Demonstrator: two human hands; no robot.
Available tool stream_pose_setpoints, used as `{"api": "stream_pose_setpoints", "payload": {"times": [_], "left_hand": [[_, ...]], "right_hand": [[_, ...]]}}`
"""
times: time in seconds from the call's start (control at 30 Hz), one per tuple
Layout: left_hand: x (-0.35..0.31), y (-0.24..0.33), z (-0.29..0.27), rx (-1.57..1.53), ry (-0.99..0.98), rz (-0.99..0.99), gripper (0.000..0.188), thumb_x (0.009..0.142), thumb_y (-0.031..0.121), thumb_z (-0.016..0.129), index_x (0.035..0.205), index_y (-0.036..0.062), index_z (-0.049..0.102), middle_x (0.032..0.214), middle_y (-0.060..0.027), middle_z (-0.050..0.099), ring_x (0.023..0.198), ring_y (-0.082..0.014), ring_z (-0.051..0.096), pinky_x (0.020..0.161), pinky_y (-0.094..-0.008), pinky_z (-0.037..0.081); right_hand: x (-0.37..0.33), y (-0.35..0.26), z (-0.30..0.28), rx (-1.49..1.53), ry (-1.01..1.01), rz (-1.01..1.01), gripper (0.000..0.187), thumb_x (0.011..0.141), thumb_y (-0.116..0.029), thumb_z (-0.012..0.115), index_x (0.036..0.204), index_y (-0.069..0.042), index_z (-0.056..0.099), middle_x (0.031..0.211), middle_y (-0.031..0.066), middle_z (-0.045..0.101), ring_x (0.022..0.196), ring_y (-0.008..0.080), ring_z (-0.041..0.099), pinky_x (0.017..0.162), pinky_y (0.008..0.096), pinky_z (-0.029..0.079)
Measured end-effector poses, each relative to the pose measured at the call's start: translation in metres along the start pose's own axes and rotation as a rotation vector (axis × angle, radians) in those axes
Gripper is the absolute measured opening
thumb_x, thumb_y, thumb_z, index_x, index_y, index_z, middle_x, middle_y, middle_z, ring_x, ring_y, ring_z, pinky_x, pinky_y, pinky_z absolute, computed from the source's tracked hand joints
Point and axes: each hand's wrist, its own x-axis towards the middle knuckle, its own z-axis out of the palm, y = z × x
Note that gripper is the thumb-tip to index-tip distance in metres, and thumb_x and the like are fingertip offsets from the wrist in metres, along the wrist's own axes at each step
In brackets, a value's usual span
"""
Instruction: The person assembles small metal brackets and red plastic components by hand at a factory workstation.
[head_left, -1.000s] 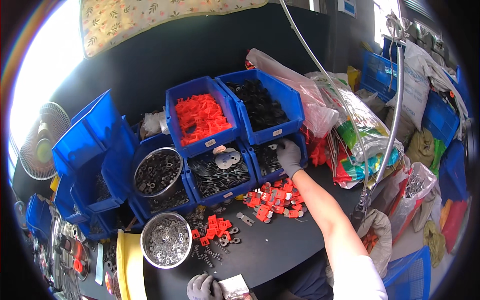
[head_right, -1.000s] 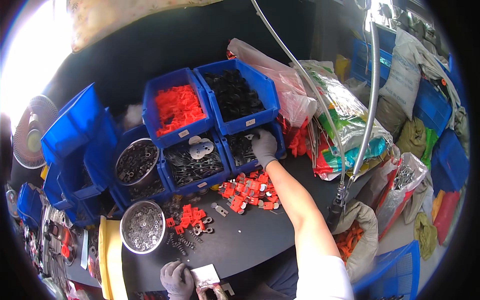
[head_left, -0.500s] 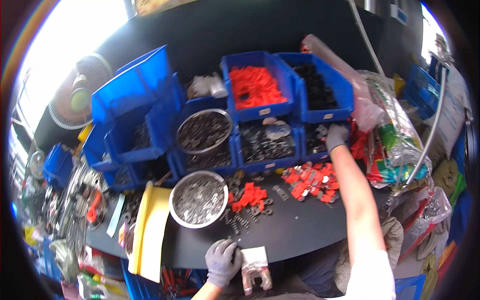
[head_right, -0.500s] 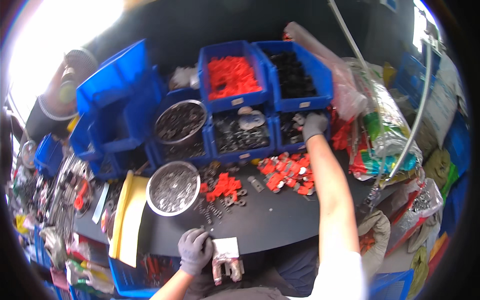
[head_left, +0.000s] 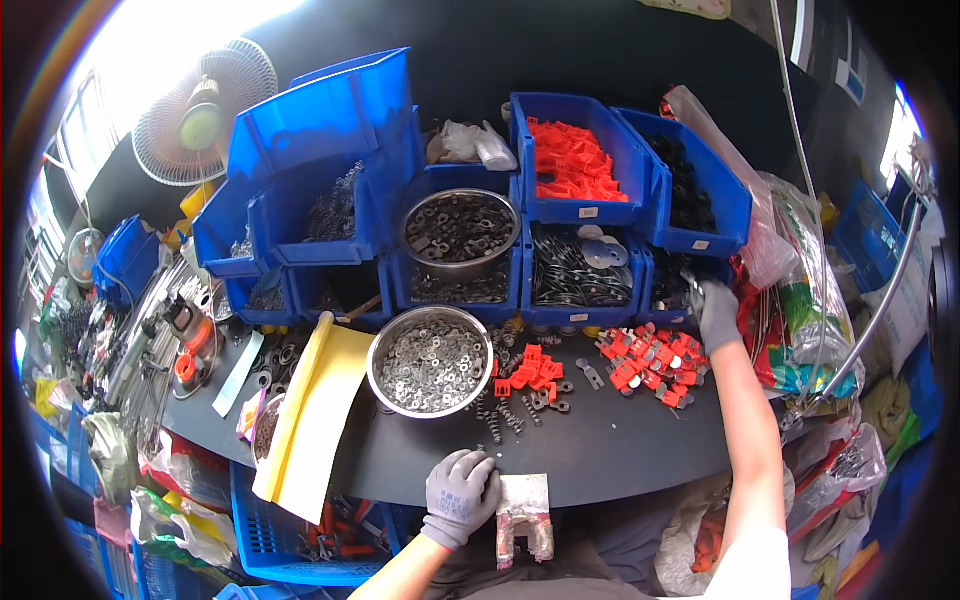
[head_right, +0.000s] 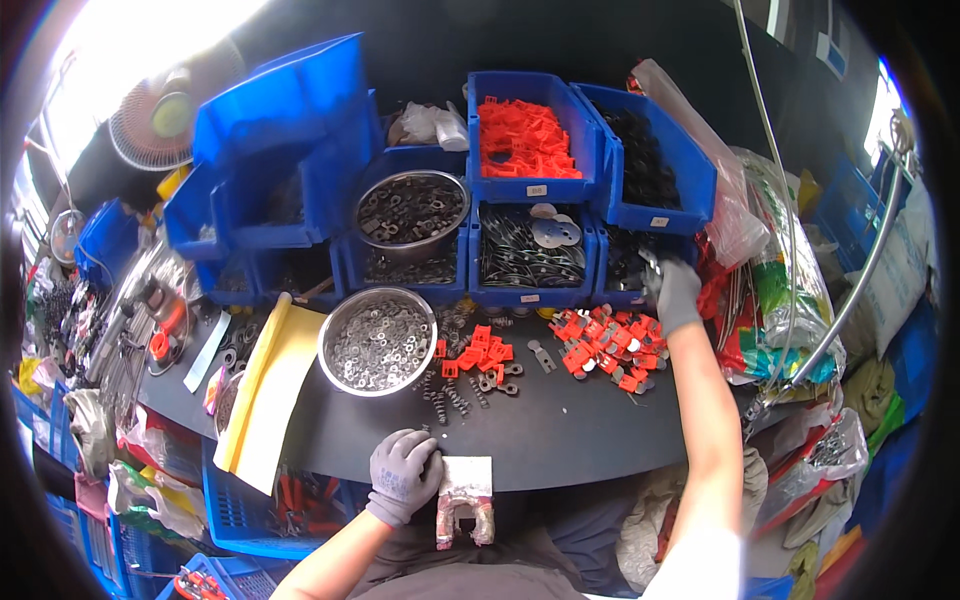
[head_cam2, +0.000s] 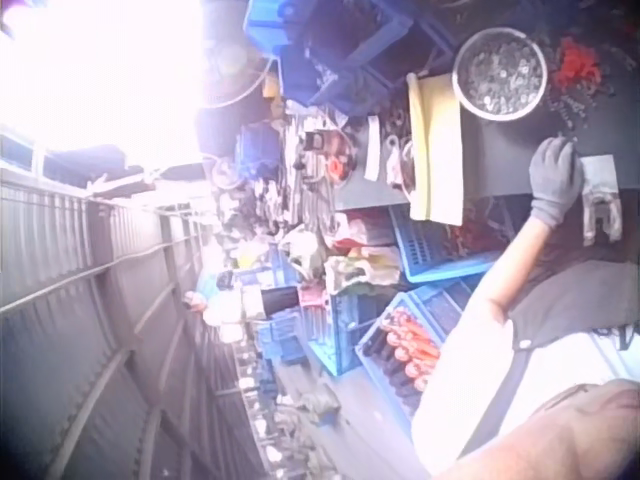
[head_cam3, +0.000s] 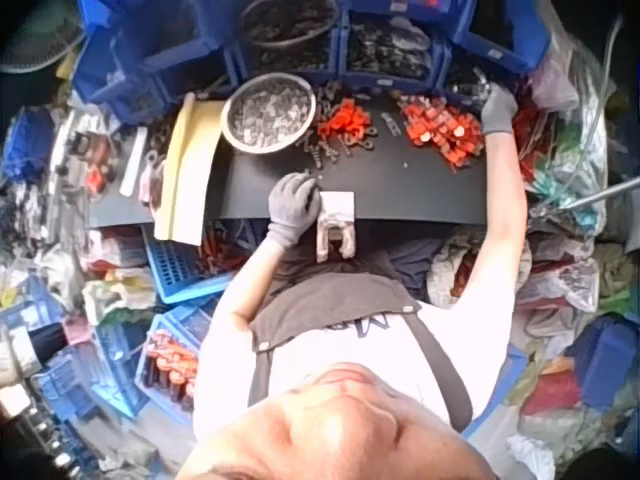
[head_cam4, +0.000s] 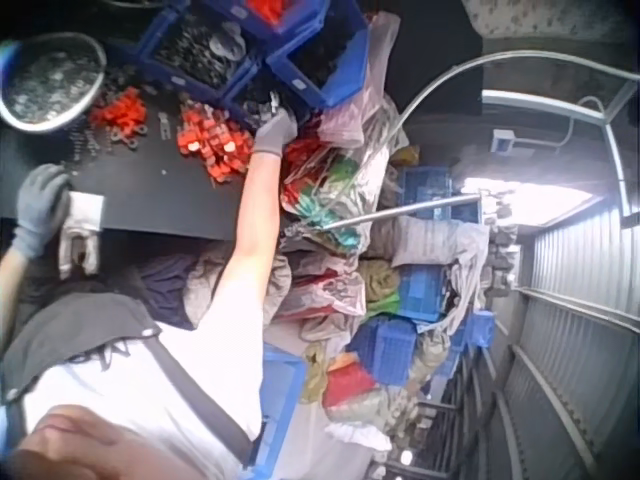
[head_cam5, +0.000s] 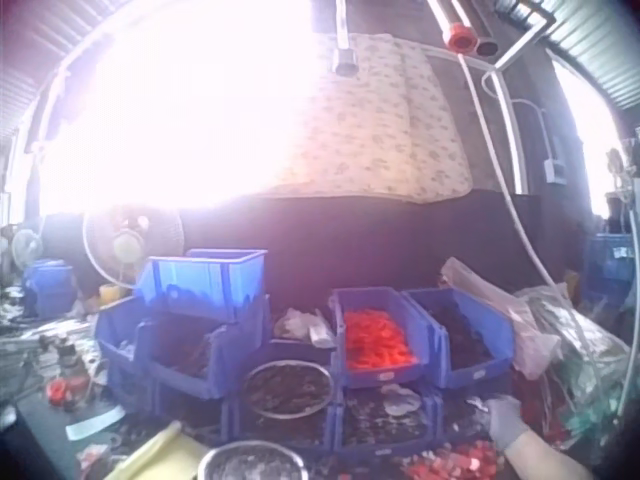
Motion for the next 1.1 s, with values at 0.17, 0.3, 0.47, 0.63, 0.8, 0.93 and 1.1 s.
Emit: {"api": "stream_pose_setpoints", "payload": {"times": [0.17, 0.3, 0.47, 0.63, 0.8, 0.93, 1.1], "left_hand": [[0.003, 0.001, -0.007, -0.048, -0.021, -0.071, 0.035, 0.072, 0.013, 0.071, 0.105, 0.0068, 0.062, 0.105, -0.0101, 0.063, 0.093, -0.0297, 0.061, 0.081, -0.0414, 0.051], [0.033, 0.010, -0.003, -0.158, -0.099, -0.017, 0.041, 0.076, 0.012, 0.069, 0.115, 0.0071, 0.060, 0.110, -0.0138, 0.060, 0.098, -0.0321, 0.059, 0.082, -0.0424, 0.050], [0.107, 0.024, 0.041, 0.069, -0.181, -0.015, 0.033, 0.080, 0.013, 0.066, 0.112, 0.0063, 0.062, 0.113, -0.0137, 0.059, 0.098, -0.0306, 0.060, 0.080, -0.0402, 0.051], [0.128, 0.009, 0.078, 0.445, -0.454, 0.018, 0.020, 0.081, 0.015, 0.062, 0.100, 0.0097, 0.064, 0.102, -0.0089, 0.060, 0.097, -0.0243, 0.060, 0.080, -0.0348, 0.050], [0.128, 0.007, 0.069, 0.367, -0.351, 0.168, 0.021, 0.075, 0.017, 0.068, 0.094, 0.0085, 0.063, 0.101, -0.0099, 0.061, 0.096, -0.0268, 0.060, 0.078, -0.0369, 0.050], [0.116, 0.008, 0.042, -0.147, -0.178, 0.086, 0.018, 0.073, 0.011, 0.066, 0.088, 0.0067, 0.057, 0.092, -0.0134, 0.061, 0.088, -0.0321, 0.060, 0.072, -0.0424, 0.049], [0.073, 0.027, 0.002, -0.404, 0.037, 0.036, 0.025, 0.071, 0.012, 0.071, 0.093, 0.0105, 0.059, 0.084, -0.0132, 0.059, 0.078, -0.0329, 0.060, 0.068, -0.0411, 0.051]], "right_hand": [[-0.182, 0.005, 0.029, 0.110, -0.213, 0.129, 0.019, 0.086, -0.001, 0.062, 0.104, -0.001, 0.064, 0.079, 0.0036, 0.064, 0.060, 0.0082, 0.055, 0.053, 0.0234, 0.047], [-0.266, 0.042, 0.054, -0.149, -0.324, 0.069, 0.016, 0.088, -0.004, 0.062, 0.102, 0.000, 0.070, 0.090, 0.0051, 0.069, 0.077, 0.0103, 0.063, 0.070, 0.0259, 0.052], [-0.286, 0.057, 0.052, -0.502, -0.263, -0.528, 0.017, 0.080, -0.008, 0.065, 0.095, -0.006, 0.072, 0.093, 0.0107, 0.069, 0.089, 0.0252, 0.064, 0.082, 0.0335, 0.049], [-0.295, 0.048, 0.013, -0.616, -0.324, -0.625, 0.016, 0.077, -0.015, 0.068, 0.091, -0.011, 0.074, 0.102, 0.0112, 0.067, 0.101, 0.0310, 0.060, 0.092, 0.0394, 0.045], [-0.296, 0.023, -0.011, -0.656, -0.236, -0.507, 0.016, 0.078, -0.014, 0.067, 0.092, -0.007, 0.072, 0.097, 0.0130, 0.068, 0.095, 0.0309, 0.063, 0.086, 0.0403, 0.049], [-0.299, 0.009, 0.012, -0.814, -0.513, -0.676, 0.028, 0.081, -0.025, 0.067, 0.101, -0.006, 0.069, 0.101, 0.0151, 0.066, 0.095, 0.0320, 0.063, 0.082, 0.0406, 0.051], [-0.306, -0.003, 0.040, -1.145, -0.616, -0.512, 0.045, 0.075, -0.041, 0.072, 0.101, -0.005, 0.063, 0.095, 0.0171, 0.059, 0.090, 0.0353, 0.058, 0.077, 0.0462, 0.047]]}}
